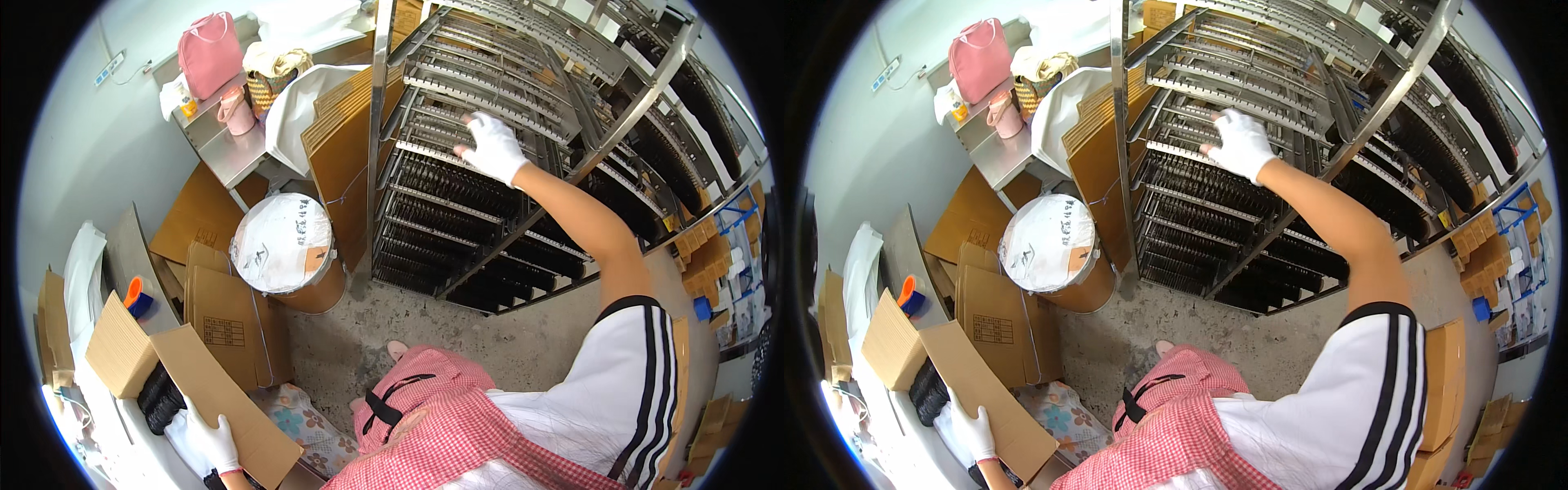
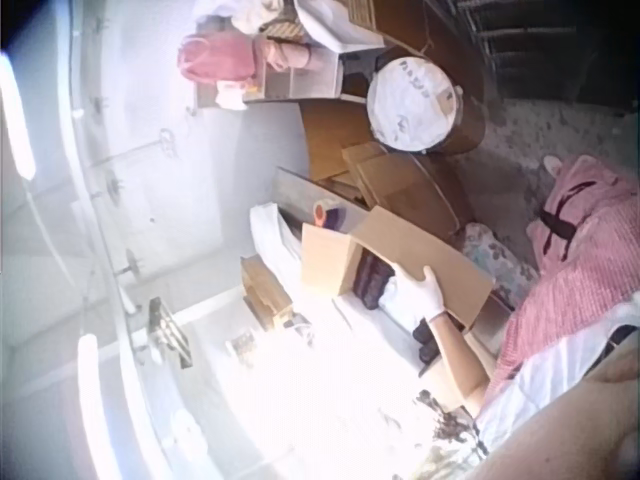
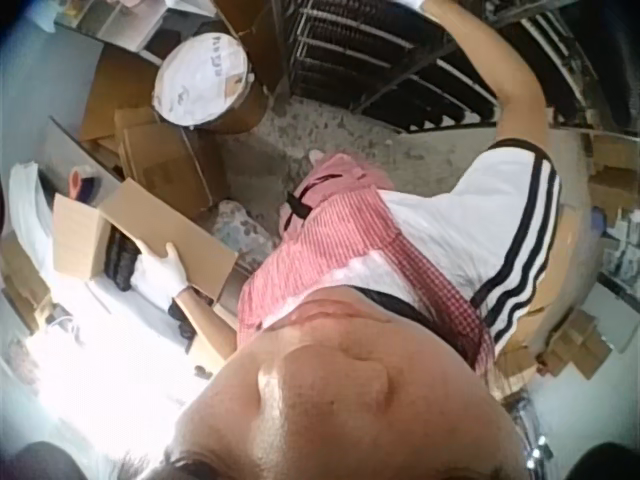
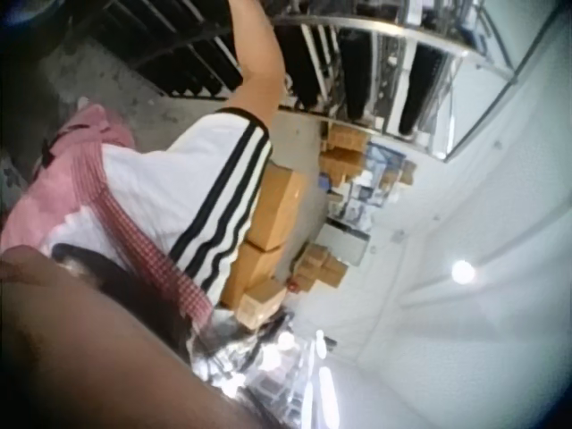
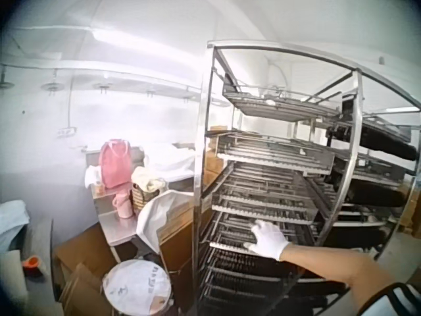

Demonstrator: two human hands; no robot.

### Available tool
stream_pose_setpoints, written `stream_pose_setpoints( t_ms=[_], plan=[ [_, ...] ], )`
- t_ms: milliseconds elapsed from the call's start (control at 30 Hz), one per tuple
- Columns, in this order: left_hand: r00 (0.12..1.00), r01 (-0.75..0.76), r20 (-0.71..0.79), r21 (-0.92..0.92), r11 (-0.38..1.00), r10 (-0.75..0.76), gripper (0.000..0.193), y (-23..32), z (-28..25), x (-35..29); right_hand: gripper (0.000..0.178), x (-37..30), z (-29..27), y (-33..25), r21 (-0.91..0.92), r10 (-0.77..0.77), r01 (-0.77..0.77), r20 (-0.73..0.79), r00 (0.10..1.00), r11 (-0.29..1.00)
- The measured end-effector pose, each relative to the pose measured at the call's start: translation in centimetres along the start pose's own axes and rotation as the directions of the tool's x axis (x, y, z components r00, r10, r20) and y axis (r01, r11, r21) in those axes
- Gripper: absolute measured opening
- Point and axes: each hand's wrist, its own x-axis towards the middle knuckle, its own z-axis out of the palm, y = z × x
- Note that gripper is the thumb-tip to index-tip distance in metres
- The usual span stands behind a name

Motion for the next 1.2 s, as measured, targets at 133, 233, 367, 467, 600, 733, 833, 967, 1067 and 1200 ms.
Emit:
stream_pose_setpoints(
  t_ms=[133,233,367,467,600,733,833,967,1067,1200],
  plan=[
    [0.999,-0.03,-0.028,-0.031,0.999,0.029,0.088,0.0,0.3,0.2,0.054,2.7,2.6,3.2,0.253,0.096,-0.173,0.29,0.952,0.952],
    [0.996,-0.062,-0.068,-0.03,0.998,0.06,0.086,-0.1,0.1,0.1,0.034,0.7,1.5,2.7,0.395,0.07,-0.312,0.52,0.851,0.864],
    [0.999,-0.02,-0.031,0.015,1.0,0.02,0.084,0.1,-0.4,-0.1,0.024,-8.2,-2.0,-3.9,0.568,-0.123,-0.138,0.397,0.909,0.811],
    [0.998,0.065,-0.005,0.083,0.994,-0.064,0.085,0.6,-1.3,-0.1,0.022,-13.2,-5.5,-9.3,0.747,-0.247,-0.191,0.432,0.868,0.637],
    [0.989,-0.148,-0.025,-0.112,0.983,0.146,0.076,1.5,-4.9,0.5,0.012,-13.4,-9.9,-16.5,0.856,-0.527,-0.322,0.506,0.683,0.405],
    [0.936,-0.351,-0.183,-0.455,0.818,0.299,0.049,3.5,-11.3,2.3,0.011,-10.1,-15.2,-26.7,0.914,-0.693,0.066,0.254,0.675,0.399],
    [0.79,-0.582,-0.454,-0.346,0.736,0.412,0.041,5.1,-16.2,4.6,0.011,-8.0,-20.1,-35.7,0.728,-0.809,0.618,-0.153,0.567,0.296],
    [0.677,-0.429,-0.548,0.249,0.869,0.491,0.034,5.0,-20.9,7.1,0.021,-7.7,-24.9,-47.8,-0.044,-0.723,0.993,-0.683,-0.107,-0.106],
    [0.848,-0.427,-0.485,-0.389,0.817,0.212,0.024,1.6,-25.6,6.4,0.005,-8.7,-27.1,-56.1,-0.391,-0.607,0.889,-0.655,-0.45,-0.237],
    [0.967,-0.217,-0.228,-0.97,-0.107,0.115,0.029,-4.8,-35.9,1.2,0.01,-8.8,-29.0,-66.4,-0.62,-0.083,0.738,-0.748,-0.658,-0.266]
  ],
)
